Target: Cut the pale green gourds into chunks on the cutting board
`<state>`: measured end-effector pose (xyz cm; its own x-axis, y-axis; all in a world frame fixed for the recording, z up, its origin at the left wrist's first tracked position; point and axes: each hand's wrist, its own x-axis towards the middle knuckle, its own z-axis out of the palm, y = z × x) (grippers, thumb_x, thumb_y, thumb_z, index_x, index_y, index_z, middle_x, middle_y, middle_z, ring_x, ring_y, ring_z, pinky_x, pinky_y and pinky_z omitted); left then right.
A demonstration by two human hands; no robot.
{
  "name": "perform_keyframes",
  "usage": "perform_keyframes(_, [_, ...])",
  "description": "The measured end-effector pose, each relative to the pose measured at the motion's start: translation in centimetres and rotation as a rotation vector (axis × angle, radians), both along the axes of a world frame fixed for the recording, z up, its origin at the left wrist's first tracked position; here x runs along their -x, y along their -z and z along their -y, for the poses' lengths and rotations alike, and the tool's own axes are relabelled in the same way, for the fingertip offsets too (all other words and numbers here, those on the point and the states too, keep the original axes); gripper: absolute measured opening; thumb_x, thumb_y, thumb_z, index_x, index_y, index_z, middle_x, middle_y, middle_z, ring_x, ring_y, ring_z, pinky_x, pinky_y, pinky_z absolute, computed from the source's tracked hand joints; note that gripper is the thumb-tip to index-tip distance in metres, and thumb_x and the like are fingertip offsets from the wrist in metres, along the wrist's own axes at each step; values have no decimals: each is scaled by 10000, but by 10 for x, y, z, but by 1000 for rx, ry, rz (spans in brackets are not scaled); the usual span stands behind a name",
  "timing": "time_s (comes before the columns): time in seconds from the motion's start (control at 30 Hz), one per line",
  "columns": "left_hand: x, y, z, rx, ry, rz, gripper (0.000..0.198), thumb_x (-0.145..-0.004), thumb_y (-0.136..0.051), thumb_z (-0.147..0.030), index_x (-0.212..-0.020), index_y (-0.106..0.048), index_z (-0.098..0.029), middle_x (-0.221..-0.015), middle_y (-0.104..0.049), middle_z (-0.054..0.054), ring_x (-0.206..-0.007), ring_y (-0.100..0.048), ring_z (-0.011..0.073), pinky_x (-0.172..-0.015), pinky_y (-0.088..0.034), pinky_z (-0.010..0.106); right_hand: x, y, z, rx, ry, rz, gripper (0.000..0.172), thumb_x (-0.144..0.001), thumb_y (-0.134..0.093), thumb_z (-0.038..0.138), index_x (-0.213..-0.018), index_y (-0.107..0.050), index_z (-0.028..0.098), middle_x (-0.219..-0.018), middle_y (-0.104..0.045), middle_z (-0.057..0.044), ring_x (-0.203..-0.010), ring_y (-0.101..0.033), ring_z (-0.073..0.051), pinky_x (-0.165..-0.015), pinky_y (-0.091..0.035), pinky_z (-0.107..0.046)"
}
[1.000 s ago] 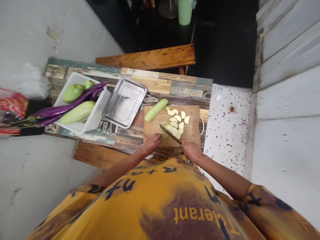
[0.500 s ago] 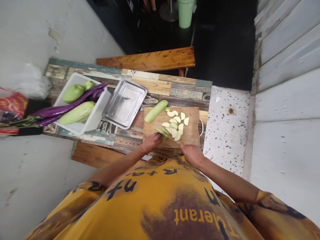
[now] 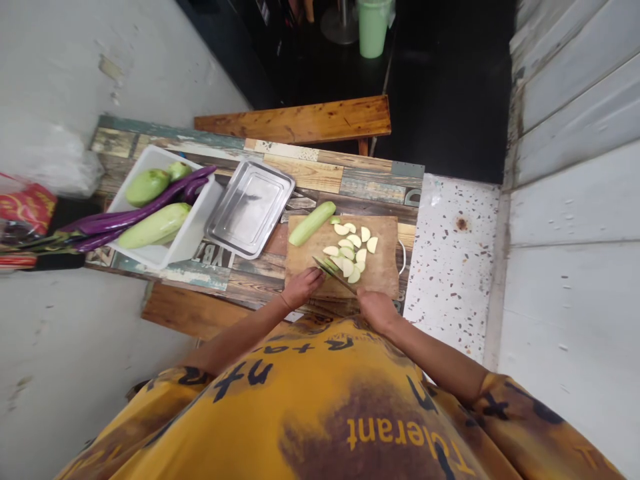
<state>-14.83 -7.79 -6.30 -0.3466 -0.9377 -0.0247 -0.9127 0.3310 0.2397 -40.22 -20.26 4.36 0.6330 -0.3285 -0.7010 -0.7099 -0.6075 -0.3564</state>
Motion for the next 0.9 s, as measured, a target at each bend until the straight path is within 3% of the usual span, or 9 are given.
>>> perform_keyframes(0.1, [-2, 4, -2, 22, -4, -1, 312, -1015, -416, -120, -1227, -645, -119, -1211, -669, 169, -1177, -620, 249, -969, -571, 390, 7, -1, 0, -2, 9, 30, 363, -1056, -325, 249, -1297, -544, 88, -1026, -761, -197, -983, -743, -288, -747, -493, -307])
perform_keyframes(0.23, [-2, 8, -4, 25, -20, -56, 311, -1033, -386, -147, -1208, -643, -133, -1205, -663, 160, -1169, -616, 245, -969, -565, 393, 13, -10, -1, 8, -19, 56, 305, -1053, -347, 266, -1201, -556, 101, -960, -762, -185, -960, -746, -305, -733, -483, -318])
perform_keyframes(0.53, [0, 9, -5, 8, -57, -52, 347, -1057, -319, -180, -1192, -633, -120, -1160, -662, 168, -1079, -621, 236, -878, -569, 372, 10, -9, -2, -19, -20, 51, 294, -1055, -322, 244, -1197, -541, 107, -954, -761, -186, -991, -743, -286, -746, -483, -301])
perform_keyframes(0.77, [2, 7, -5, -36, -63, -62, 382, -1050, -295, -169, -1213, -638, -123, -1156, -660, 159, -1097, -603, 243, -918, -566, 402, 9, -12, -2, -28, -44, 20, 313, -1056, -329, 236, -1240, -540, 94, -967, -762, -196, -984, -748, -289, -762, -502, -309])
perform_keyframes(0.9, [2, 7, -6, -18, -64, -71, 361, -1050, -323, -179, -1173, -657, -120, -1163, -663, 168, -1092, -606, 249, -929, -563, 403, 2, -4, -7, -23, -57, -9, 318, -1042, -345, 203, -1261, -546, 88, -998, -763, -202, -1006, -742, -274, -791, -513, -302])
